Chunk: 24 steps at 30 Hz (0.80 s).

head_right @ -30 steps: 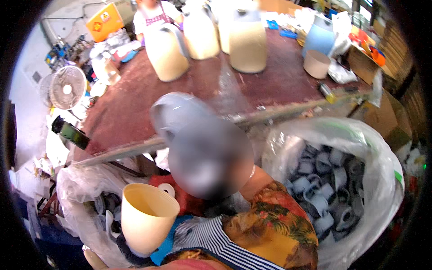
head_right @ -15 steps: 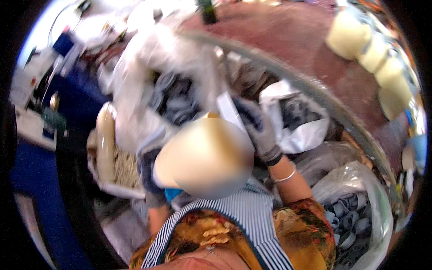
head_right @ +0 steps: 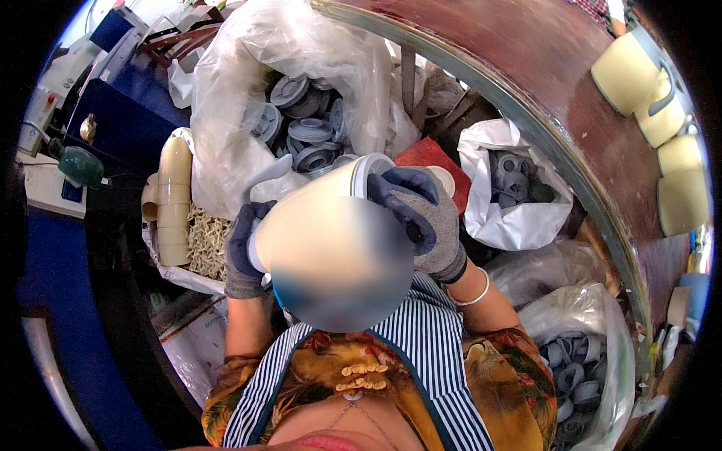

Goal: The person picks up plastic jugs and fits grey lids or components onto them by hand, then places the assembled items onto a table.

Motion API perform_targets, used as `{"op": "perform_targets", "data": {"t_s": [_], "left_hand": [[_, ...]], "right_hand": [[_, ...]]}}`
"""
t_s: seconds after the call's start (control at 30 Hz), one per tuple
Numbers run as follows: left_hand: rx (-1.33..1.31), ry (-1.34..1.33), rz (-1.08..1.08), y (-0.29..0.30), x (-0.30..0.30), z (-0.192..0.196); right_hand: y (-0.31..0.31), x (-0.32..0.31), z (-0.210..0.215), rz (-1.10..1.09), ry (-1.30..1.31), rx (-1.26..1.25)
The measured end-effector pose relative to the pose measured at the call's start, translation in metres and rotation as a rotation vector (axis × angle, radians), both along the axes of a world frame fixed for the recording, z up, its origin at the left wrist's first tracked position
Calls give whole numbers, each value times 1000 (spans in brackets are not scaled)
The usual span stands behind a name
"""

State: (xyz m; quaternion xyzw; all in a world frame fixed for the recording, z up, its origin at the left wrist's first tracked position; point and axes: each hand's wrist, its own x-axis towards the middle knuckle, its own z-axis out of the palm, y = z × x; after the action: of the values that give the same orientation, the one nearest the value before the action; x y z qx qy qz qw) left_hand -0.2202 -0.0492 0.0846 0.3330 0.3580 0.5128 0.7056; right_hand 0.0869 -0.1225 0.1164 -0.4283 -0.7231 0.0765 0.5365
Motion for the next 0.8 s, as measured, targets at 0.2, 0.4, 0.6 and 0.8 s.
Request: {"op": "perform_targets", "data": {"t_s": [0.2, 0.4, 0.6, 0.8], "left_hand": [[214, 286, 115, -6, 18, 28], [521, 463, 216, -29, 16, 58], [300, 477, -24, -23, 20, 39], [223, 606, 9, -19, 20, 22]], "right_hand": [[4, 10, -38, 5, 231, -157], [2, -1, -53, 71, 527, -300], [-4, 20, -19, 161, -7, -26], [-9, 5, -26, -6, 326, -362]]}}
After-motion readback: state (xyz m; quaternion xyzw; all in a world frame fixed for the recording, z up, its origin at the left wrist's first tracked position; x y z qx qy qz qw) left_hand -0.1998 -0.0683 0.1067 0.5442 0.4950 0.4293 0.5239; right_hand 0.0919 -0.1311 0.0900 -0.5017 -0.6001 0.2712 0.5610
